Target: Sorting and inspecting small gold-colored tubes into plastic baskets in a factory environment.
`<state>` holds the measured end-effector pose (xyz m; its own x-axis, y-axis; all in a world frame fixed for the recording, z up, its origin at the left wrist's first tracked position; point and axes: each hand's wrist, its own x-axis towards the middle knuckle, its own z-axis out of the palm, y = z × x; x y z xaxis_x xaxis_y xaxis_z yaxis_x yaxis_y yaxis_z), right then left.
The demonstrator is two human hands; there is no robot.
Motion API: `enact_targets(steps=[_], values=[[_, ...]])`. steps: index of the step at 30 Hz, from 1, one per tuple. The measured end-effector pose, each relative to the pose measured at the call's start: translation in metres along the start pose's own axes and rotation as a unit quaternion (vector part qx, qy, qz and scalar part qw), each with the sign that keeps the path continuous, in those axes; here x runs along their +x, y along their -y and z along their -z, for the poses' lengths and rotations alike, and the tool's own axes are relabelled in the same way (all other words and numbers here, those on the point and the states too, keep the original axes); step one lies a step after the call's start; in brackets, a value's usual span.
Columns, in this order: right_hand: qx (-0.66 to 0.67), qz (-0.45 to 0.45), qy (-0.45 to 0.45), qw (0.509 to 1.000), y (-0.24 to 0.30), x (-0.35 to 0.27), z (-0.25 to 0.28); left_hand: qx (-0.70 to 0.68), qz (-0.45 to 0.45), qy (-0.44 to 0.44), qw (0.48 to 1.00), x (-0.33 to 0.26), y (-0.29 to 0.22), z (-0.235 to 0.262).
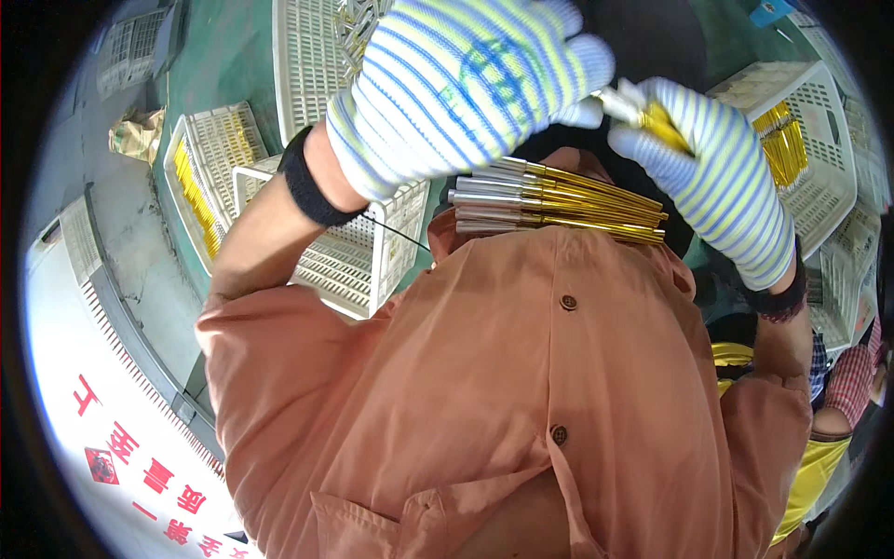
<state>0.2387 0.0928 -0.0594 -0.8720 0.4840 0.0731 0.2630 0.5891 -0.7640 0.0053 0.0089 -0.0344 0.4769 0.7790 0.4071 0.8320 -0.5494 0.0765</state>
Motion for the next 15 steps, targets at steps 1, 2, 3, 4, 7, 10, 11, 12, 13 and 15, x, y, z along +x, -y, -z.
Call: enact_targets(steps=[1, 2, 3, 4, 7, 10, 11, 12, 13, 15], values=[[-0.12, 0.069, 0.015, 0.99, -0.005, -0.009, 0.008, -0.012, 0.056, 0.115, 0.992, -0.007, -0.008, 0.005], [-0.227, 0.152, 0.03, 0.961, -0.003, -0.011, 0.014, -0.11, 0.141, 0.128, 0.976, -0.018, -0.021, 0.013], [-0.217, 0.148, 0.039, 0.964, -0.003, -0.008, 0.017, -0.132, 0.171, 0.163, 0.963, -0.02, -0.022, 0.014], [-0.293, 0.138, 0.1, 0.941, 0.002, -0.004, 0.021, -0.154, 0.201, 0.197, 0.947, -0.02, -0.021, 0.016], [-0.234, 0.077, 0.096, 0.964, -0.007, -0.02, 0.028, -0.085, 0.134, 0.176, 0.972, -0.03, -0.015, 0.043], [0.183, -0.393, 0.036, 0.9, -0.065, -0.056, 0.081, 0.219, 0.228, 0.041, 0.948, -0.061, -0.006, 0.097], [0.111, -0.363, 0.001, 0.925, -0.05, -0.058, 0.073, 0.088, 0.193, 0.041, 0.976, -0.053, 0.004, 0.078], [0.058, -0.295, -0.02, 0.953, -0.034, -0.047, 0.061, 0.035, 0.188, 0.117, 0.975, -0.069, 0.004, 0.069], [0.111, -0.258, 0.025, 0.96, -0.029, -0.038, 0.046, -0.025, 0.191, 0.152, 0.969, -0.072, -0.003, 0.044], [0.06, -0.129, 0.103, 0.985, -0.028, -0.025, 0.013, -0.177, 0.248, 0.263, 0.916, -0.06, -0.027, 0.001]])
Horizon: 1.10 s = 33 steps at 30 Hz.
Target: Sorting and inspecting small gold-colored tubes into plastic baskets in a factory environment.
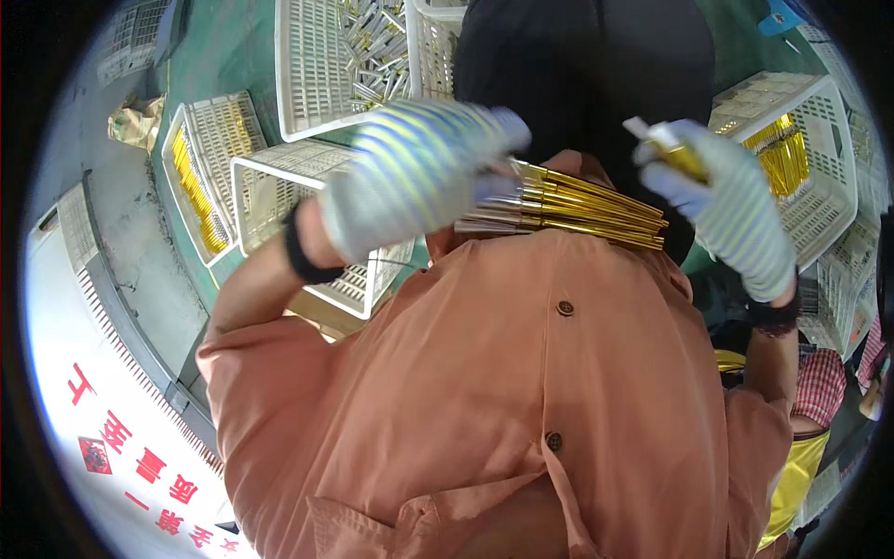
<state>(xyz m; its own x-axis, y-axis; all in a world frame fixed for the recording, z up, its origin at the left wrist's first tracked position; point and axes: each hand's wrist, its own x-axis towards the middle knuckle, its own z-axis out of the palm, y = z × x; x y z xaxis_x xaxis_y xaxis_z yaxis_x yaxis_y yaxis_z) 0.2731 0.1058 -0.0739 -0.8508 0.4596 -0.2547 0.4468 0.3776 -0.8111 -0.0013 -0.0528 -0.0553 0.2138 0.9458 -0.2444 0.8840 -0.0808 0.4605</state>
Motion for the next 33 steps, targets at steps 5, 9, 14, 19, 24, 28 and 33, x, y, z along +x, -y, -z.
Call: enact_targets(steps=[5, 9, 14, 19, 24, 28, 33], values=[[-0.108, 0.119, -0.015, 0.987, -0.003, 0.013, -0.029, 0.134, -0.089, 0.071, 0.984, 0.035, 0.006, -0.027], [-0.177, 0.104, 0.018, 0.979, -0.006, 0.016, -0.031, 0.157, -0.076, 0.124, 0.977, 0.03, -0.001, -0.031], [-0.164, 0.101, -0.016, 0.981, -0.006, 0.02, -0.032, 0.117, -0.055, 0.086, 0.988, 0.017, 0.004, -0.041], [-0.117, 0.213, -0.058, 0.968, -0.005, 0.034, -0.042, 0.114, -0.152, -0.133, 0.973, 0.029, 0.011, -0.011], [-0.08, 0.131, -0.022, 0.988, 0.021, 0.037, -0.023, 0.131, -0.145, -0.152, 0.969, 0.02, 0.017, 0.005], [-0.098, 0.132, 0.05, 0.985, 0.015, 0.036, -0.009, 0.131, -0.149, -0.099, 0.975, 0.018, 0.01, 0.01], [-0.182, 0.217, 0.037, 0.958, 0.017, 0.021, -0.014, 0.075, -0.176, -0.086, 0.978, 0.008, -0.003, 0.018]])
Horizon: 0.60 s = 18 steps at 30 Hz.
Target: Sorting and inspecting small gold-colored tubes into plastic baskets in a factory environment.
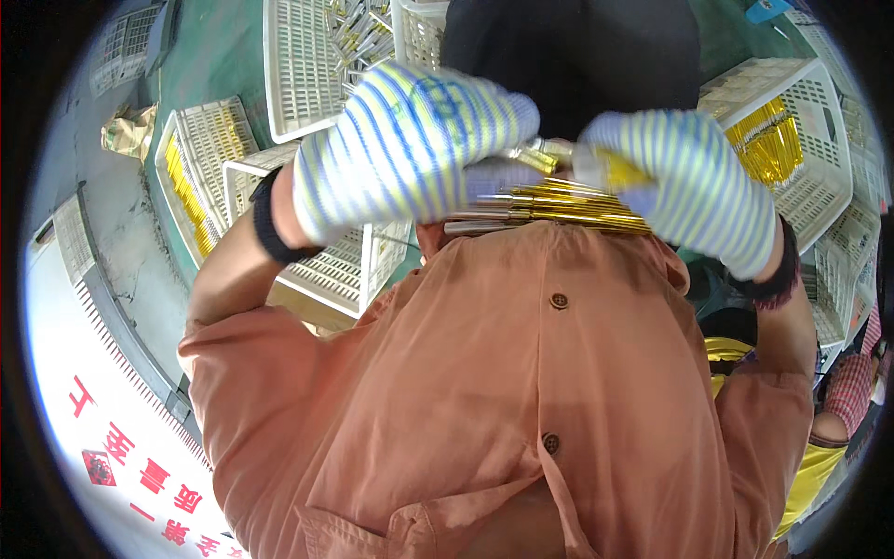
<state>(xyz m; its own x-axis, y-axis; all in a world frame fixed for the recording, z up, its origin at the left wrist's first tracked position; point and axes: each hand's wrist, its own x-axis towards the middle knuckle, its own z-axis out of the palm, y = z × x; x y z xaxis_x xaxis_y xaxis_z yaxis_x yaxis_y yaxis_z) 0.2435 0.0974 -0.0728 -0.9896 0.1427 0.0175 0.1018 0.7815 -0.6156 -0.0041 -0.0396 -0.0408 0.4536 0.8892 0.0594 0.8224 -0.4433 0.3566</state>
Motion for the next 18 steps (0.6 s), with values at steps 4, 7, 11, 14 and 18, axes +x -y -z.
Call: enact_targets(steps=[4, 7, 11, 14, 18], values=[[-0.126, -0.115, -0.079, 0.982, -0.075, -0.09, 0.014, -0.083, 0.15, 0.158, 0.972, -0.083, 0.075, 0.022], [-0.023, -0.181, -0.107, 0.977, -0.037, -0.062, 0.015, 0.101, 0.251, 0.029, 0.962, -0.091, 0.092, 0.0], [0.103, -0.15, -0.095, 0.979, -0.017, -0.035, -0.024, 0.03, 0.105, -0.013, 0.994, -0.051, 0.047, -0.019], [0.07, -0.106, 0.025, 0.992, -0.007, -0.011, -0.045, -0.079, 0.155, 0.163, 0.971, -0.041, -0.006, -0.042], [0.043, -0.179, 0.164, 0.969, 0.004, -0.005, -0.046, -0.059, 0.107, 0.15, 0.981, -0.021, -0.009, -0.06]])
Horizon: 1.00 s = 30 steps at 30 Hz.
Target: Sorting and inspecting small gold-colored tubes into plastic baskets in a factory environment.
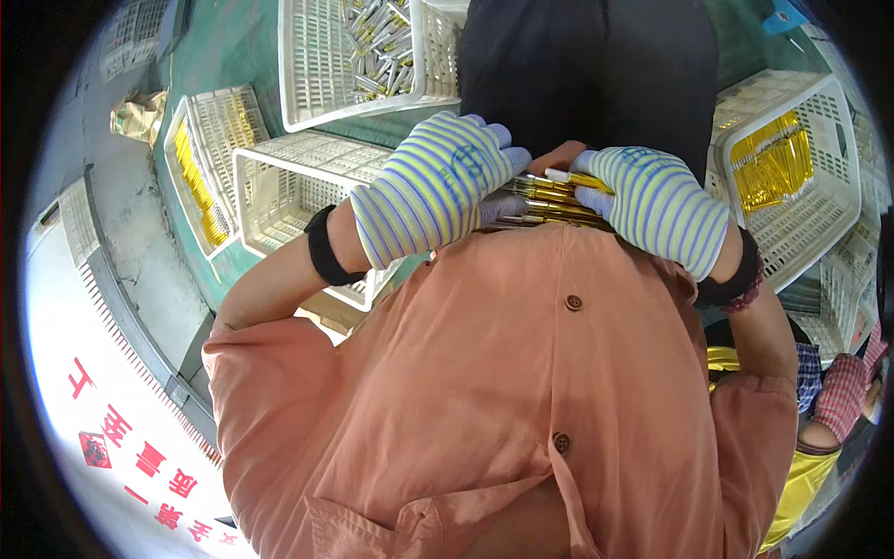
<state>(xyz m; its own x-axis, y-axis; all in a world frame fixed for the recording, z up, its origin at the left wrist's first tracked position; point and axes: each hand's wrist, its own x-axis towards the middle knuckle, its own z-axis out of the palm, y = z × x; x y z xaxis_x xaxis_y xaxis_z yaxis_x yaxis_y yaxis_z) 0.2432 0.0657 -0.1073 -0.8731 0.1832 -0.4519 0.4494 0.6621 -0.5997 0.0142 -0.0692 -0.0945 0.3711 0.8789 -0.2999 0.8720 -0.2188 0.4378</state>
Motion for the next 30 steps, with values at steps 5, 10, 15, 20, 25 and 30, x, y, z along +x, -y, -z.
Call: enact_targets(steps=[5, 10, 15, 20, 25, 30], values=[[0.083, 0.109, -0.109, 0.985, -0.002, 0.004, 0.008, -0.013, 0.027, -0.026, 0.999, -0.007, -0.004, -0.005], [0.359, -0.073, 0.014, 0.93, 0.017, -0.001, 0.063, 0.211, -0.038, -0.224, 0.951, 0.028, -0.003, 0.025], [-0.028, 0.144, -0.174, 0.974, 0.004, -0.022, 0.047, 0.047, -0.045, -0.181, 0.981, 0.021, -0.018, 0.041], [-0.233, 0.142, -0.128, 0.953, 0.015, -0.04, 0.056, -0.048, -0.012, -0.049, 0.998, 0.004, -0.029, 0.076], [0.21, -0.193, -0.223, 0.932, -0.099, -0.085, 0.059, -0.021, 0.018, -0.22, 0.975, -0.043, 0.037, 0.081], [0.317, -0.163, -0.164, 0.92, -0.051, -0.044, 0.05, -0.11, 0.09, -0.236, 0.961, 0.001, 0.018, 0.036]])
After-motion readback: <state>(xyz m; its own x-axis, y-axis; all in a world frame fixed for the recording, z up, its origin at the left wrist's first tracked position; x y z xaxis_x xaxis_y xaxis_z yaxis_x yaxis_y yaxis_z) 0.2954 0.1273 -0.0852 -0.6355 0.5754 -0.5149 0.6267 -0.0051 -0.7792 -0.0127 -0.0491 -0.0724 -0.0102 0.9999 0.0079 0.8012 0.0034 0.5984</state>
